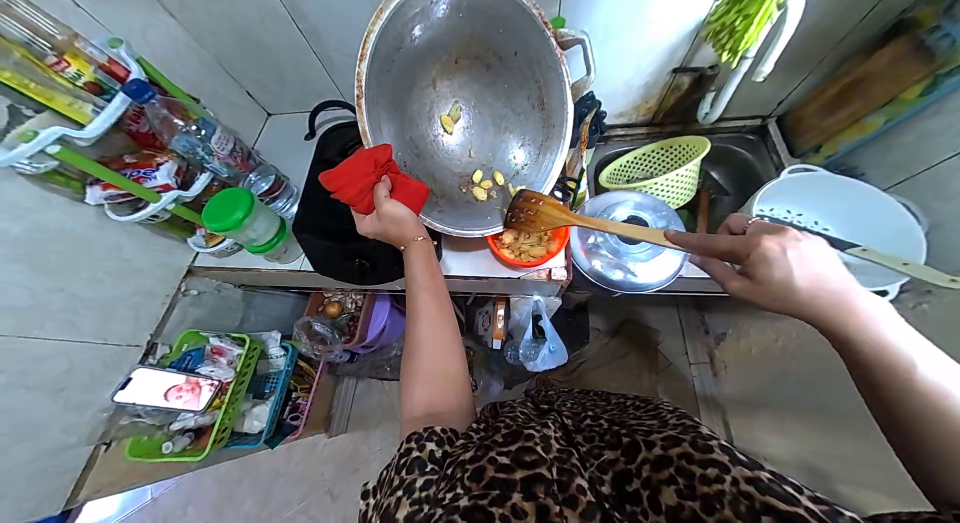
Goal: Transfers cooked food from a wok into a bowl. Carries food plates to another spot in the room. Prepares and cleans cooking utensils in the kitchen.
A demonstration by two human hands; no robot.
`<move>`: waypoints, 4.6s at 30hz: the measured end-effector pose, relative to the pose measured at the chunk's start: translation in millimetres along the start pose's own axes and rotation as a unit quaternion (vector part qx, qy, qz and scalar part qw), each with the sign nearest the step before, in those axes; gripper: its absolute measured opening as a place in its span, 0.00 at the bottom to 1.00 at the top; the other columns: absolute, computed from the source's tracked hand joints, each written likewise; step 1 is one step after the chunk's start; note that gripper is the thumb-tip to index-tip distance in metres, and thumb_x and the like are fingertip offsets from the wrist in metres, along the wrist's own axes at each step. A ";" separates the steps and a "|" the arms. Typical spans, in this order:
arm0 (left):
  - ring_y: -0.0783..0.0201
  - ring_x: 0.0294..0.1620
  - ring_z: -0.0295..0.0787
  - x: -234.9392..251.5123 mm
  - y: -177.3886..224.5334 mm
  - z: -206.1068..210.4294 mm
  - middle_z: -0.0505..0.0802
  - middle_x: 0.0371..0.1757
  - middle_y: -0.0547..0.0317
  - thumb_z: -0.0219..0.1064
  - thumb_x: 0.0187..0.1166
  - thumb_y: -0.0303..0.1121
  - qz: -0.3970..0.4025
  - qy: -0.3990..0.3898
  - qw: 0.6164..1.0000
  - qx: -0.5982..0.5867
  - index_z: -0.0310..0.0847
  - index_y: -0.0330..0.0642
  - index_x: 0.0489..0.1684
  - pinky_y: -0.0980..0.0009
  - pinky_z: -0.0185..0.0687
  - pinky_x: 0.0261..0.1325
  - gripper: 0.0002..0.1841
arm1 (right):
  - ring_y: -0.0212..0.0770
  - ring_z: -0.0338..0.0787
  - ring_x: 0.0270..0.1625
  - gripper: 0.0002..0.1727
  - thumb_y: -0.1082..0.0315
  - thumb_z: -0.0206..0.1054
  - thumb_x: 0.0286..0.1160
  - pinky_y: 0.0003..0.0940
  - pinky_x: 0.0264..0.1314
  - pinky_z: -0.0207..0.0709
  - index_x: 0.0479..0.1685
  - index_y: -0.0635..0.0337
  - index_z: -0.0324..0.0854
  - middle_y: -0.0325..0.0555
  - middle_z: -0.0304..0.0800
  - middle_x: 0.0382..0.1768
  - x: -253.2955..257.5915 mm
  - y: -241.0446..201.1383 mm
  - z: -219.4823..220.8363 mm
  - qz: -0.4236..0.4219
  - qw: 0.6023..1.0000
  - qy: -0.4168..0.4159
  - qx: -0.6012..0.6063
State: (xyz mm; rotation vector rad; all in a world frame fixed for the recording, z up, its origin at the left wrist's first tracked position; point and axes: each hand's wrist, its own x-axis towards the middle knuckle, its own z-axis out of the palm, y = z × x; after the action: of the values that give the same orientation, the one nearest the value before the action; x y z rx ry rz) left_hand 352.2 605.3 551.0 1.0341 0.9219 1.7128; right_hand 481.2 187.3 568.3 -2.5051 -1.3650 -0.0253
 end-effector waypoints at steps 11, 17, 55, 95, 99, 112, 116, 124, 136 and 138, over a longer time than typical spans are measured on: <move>0.70 0.42 0.92 -2.5 9.7 5.0 0.92 0.39 0.51 0.72 0.65 0.17 0.000 -0.009 1.000 -0.020 0.81 0.26 0.49 0.73 0.89 0.51 0.14 | 0.65 0.87 0.45 0.25 0.65 0.59 0.88 0.65 0.41 0.78 0.83 0.49 0.77 0.66 0.84 0.49 98.8 -77.9 38.2 0.055 0.983 0.109 0.135; 0.70 0.41 0.92 0.4 8.4 7.1 0.92 0.38 0.51 0.74 0.63 0.17 0.021 -0.006 1.000 -0.021 0.82 0.25 0.47 0.74 0.89 0.50 0.14 | 0.67 0.89 0.47 0.24 0.64 0.58 0.88 0.69 0.46 0.79 0.81 0.45 0.78 0.64 0.88 0.46 66.3 -90.8 35.2 0.074 0.993 -0.020 0.093; 0.69 0.42 0.92 33.7 18.1 -5.8 0.92 0.38 0.51 0.74 0.63 0.18 -0.004 0.033 0.999 -0.001 0.82 0.27 0.47 0.72 0.88 0.49 0.15 | 0.61 0.90 0.47 0.20 0.60 0.60 0.86 0.69 0.45 0.76 0.73 0.37 0.86 0.55 0.92 0.44 5.2 -47.7 -45.3 0.123 0.982 -0.142 0.010; 0.53 0.62 0.86 181.0 25.9 -51.3 0.88 0.60 0.41 0.76 0.66 0.34 -0.241 0.107 0.945 0.193 0.78 0.32 0.63 0.56 0.84 0.58 0.26 | 0.24 0.76 0.13 0.23 0.68 0.46 0.89 0.20 0.13 0.74 0.77 0.59 0.75 0.31 0.81 0.23 -30.4 -64.5 -0.6 0.246 0.867 -0.078 0.426; 0.53 0.65 0.85 196.6 11.0 -45.2 0.87 0.64 0.41 0.76 0.67 0.37 -0.258 0.090 0.937 0.219 0.79 0.32 0.66 0.57 0.82 0.62 0.28 | 0.25 0.77 0.14 0.24 0.67 0.47 0.88 0.20 0.14 0.75 0.78 0.59 0.76 0.32 0.81 0.24 -36.8 -74.7 10.5 0.240 0.875 -0.049 0.418; 0.51 0.73 0.78 201.2 9.0 -27.5 0.79 0.75 0.41 0.66 0.81 0.38 -0.338 -0.050 0.925 0.165 0.68 0.35 0.77 0.51 0.79 0.69 0.28 | 0.23 0.76 0.14 0.24 0.67 0.49 0.85 0.18 0.15 0.74 0.77 0.59 0.77 0.30 0.82 0.25 -39.0 -111.3 35.0 0.234 0.869 -0.016 0.435; 0.49 0.74 0.77 204.4 9.8 -33.6 0.78 0.76 0.43 0.60 0.84 0.45 -0.366 -0.101 0.906 0.190 0.65 0.41 0.81 0.48 0.78 0.66 0.29 | 0.22 0.75 0.13 0.24 0.68 0.49 0.85 0.18 0.14 0.73 0.77 0.60 0.75 0.30 0.82 0.25 -34.0 -121.3 35.2 0.245 0.869 -0.003 0.429; 0.54 0.73 0.80 199.1 -5.9 -47.7 0.82 0.72 0.39 0.58 0.89 0.53 -0.245 -0.021 0.952 0.180 0.67 0.31 0.79 0.57 0.77 0.72 0.33 | 0.22 0.77 0.15 0.24 0.65 0.52 0.86 0.18 0.15 0.76 0.77 0.61 0.76 0.31 0.83 0.26 -34.0 -135.6 23.4 0.208 0.901 0.039 0.379; 0.55 0.76 0.79 191.8 6.3 -66.3 0.82 0.75 0.43 0.49 0.93 0.53 -0.226 0.013 0.972 0.057 0.65 0.37 0.82 0.54 0.79 0.72 0.31 | 0.22 0.73 0.14 0.23 0.65 0.51 0.89 0.18 0.14 0.69 0.78 0.61 0.77 0.31 0.81 0.24 -47.5 -144.2 33.6 0.295 0.891 0.024 0.344; 0.54 0.79 0.76 189.1 9.1 -71.1 0.80 0.78 0.44 0.46 0.94 0.55 -0.229 0.025 0.972 0.040 0.63 0.39 0.84 0.51 0.75 0.74 0.31 | 0.22 0.76 0.14 0.23 0.65 0.50 0.89 0.18 0.14 0.74 0.77 0.64 0.76 0.31 0.82 0.24 -47.2 -145.7 36.2 0.272 0.890 0.046 0.364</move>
State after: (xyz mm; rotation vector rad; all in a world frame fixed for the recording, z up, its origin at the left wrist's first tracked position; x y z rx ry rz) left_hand 238.6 770.3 578.8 0.7572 1.1670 1.3278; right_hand 330.6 232.3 561.6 -2.0816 -0.4449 0.4014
